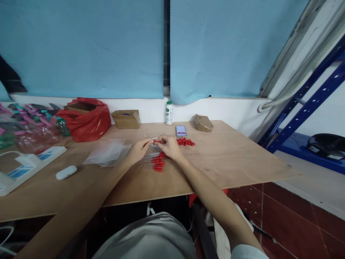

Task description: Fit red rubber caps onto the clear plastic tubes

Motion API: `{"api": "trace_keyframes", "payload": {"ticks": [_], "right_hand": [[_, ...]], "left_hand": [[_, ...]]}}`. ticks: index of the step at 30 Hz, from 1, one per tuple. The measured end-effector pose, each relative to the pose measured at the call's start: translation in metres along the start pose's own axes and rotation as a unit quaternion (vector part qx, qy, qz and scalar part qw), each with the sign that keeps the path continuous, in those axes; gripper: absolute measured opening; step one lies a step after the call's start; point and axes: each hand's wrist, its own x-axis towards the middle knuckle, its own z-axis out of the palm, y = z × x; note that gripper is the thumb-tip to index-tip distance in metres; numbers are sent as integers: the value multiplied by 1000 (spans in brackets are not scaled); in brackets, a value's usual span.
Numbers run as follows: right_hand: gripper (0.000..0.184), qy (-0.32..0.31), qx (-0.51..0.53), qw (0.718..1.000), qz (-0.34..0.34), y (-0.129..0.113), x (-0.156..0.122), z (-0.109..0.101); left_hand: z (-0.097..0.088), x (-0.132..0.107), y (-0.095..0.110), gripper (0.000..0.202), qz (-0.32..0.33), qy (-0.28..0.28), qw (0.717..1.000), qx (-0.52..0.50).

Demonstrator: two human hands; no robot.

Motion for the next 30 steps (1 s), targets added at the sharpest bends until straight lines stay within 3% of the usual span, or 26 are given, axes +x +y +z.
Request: {"api": "trace_keyframes", "payload": {"ticks": [12,16,23,30], "right_hand": [[28,13,117,990,79,11,2,5],[20,19,40,998,35,10,-1,2],[9,-24,-124,992,-30,-2,-5,-4],[20,-33,-118,992,-5,10,-2,-3]], "left_hand": [[-5,1,3,29,28,2,998,59],[-6,1,2,31,38,-10,996,76],[-5,1,-5,31,57,-41,987,142],[-5,-1,-9,28,84,-43,983,156]]}}
